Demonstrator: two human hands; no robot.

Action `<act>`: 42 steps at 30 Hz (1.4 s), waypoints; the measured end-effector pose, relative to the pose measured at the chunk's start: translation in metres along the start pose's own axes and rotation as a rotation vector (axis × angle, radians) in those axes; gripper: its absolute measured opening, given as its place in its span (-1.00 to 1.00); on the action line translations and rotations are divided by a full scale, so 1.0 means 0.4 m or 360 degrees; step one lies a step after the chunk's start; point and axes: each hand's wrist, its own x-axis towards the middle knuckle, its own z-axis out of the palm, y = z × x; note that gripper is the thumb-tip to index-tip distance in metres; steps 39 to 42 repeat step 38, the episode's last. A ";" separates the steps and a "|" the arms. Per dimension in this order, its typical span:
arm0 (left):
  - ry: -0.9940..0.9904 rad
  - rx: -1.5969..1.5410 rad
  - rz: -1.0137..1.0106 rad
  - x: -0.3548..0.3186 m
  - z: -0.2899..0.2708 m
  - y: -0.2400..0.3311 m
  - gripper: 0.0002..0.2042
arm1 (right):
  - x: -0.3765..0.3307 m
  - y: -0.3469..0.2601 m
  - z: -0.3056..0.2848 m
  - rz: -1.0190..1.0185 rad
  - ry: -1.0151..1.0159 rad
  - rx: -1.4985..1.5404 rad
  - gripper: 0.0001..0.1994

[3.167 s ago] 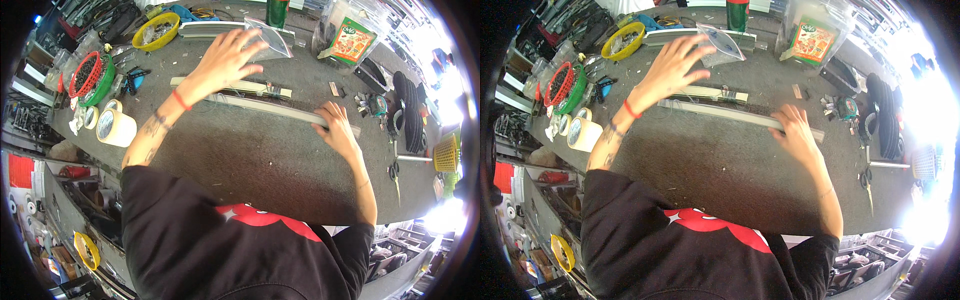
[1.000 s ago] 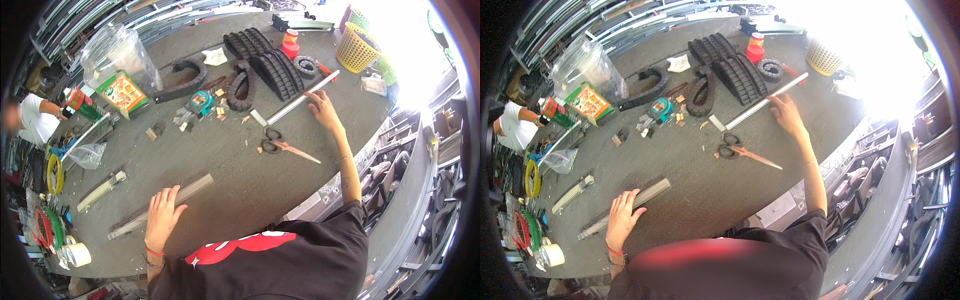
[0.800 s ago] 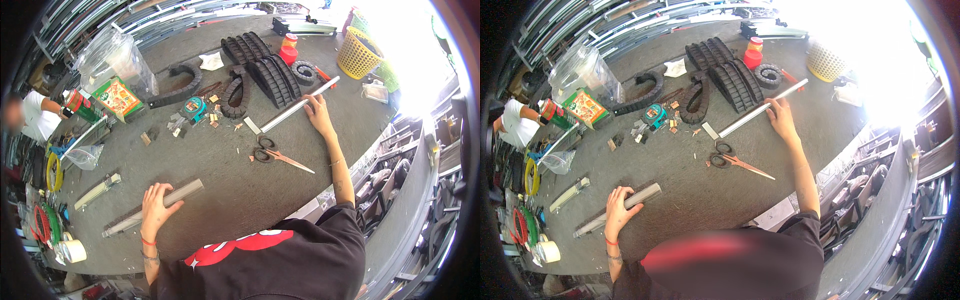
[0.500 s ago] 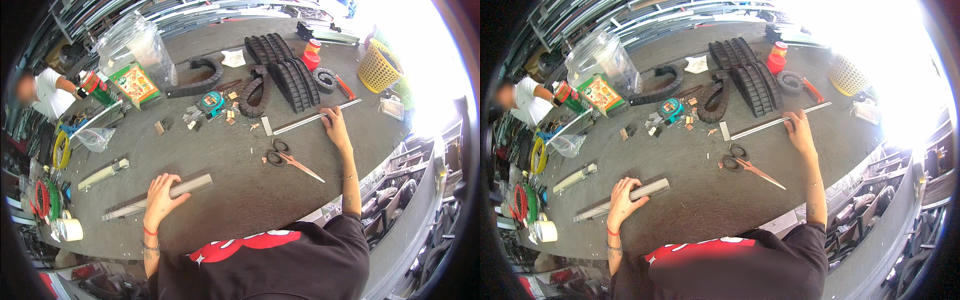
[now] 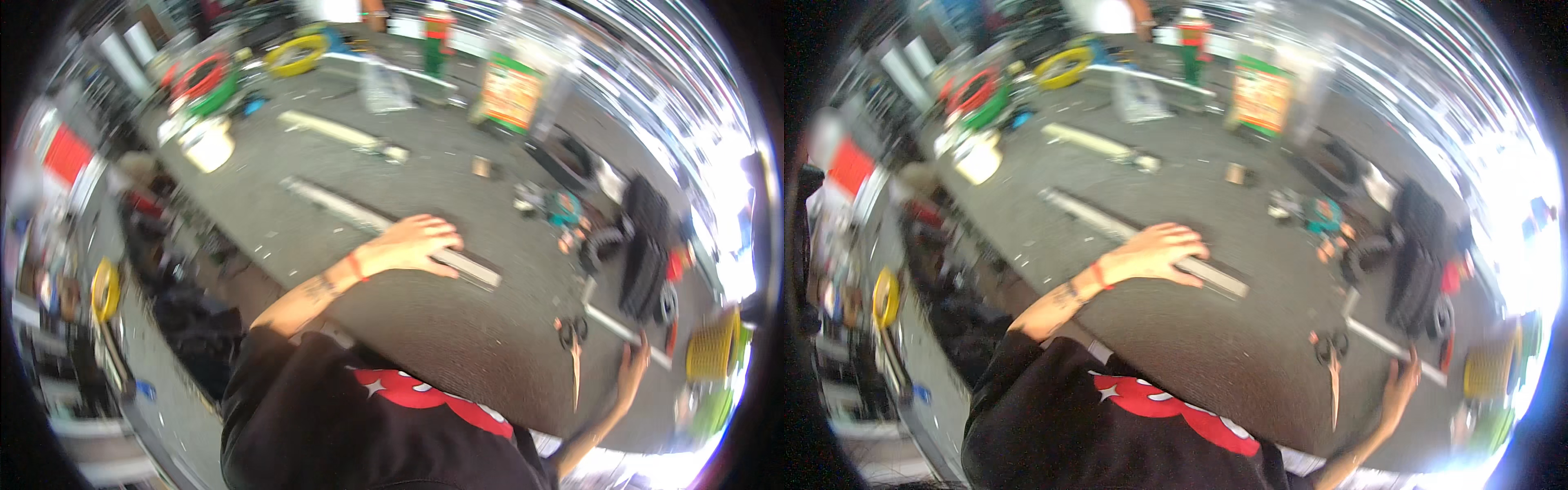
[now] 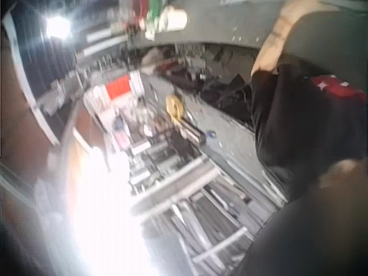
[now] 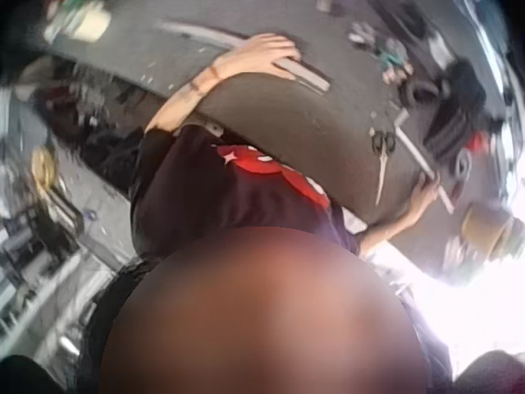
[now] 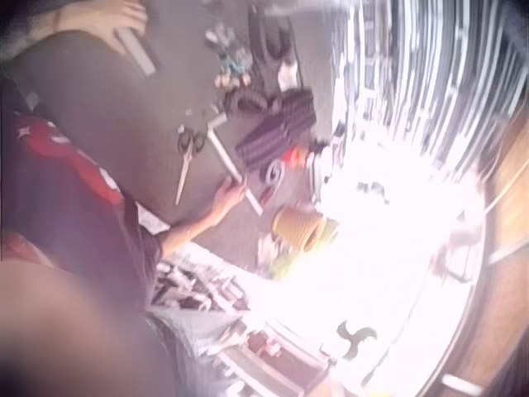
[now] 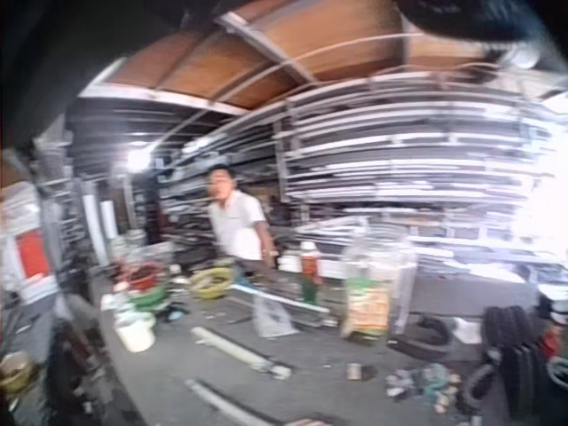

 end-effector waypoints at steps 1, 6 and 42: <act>0.0068 0.0066 0.0076 -0.003 0.005 -0.003 -0.50 | 0.000 0.010 0.007 -0.0024 -0.0038 -0.0029 -0.53; 0.0023 0.0316 -0.0120 -0.045 0.028 0.037 -0.46 | 0.008 0.079 0.032 -0.0096 -0.0103 -0.0279 -0.50; 0.1685 0.0819 0.0333 -0.270 -0.696 0.445 -0.30 | 0.155 -0.553 -0.343 -0.1064 0.0599 0.0210 -0.47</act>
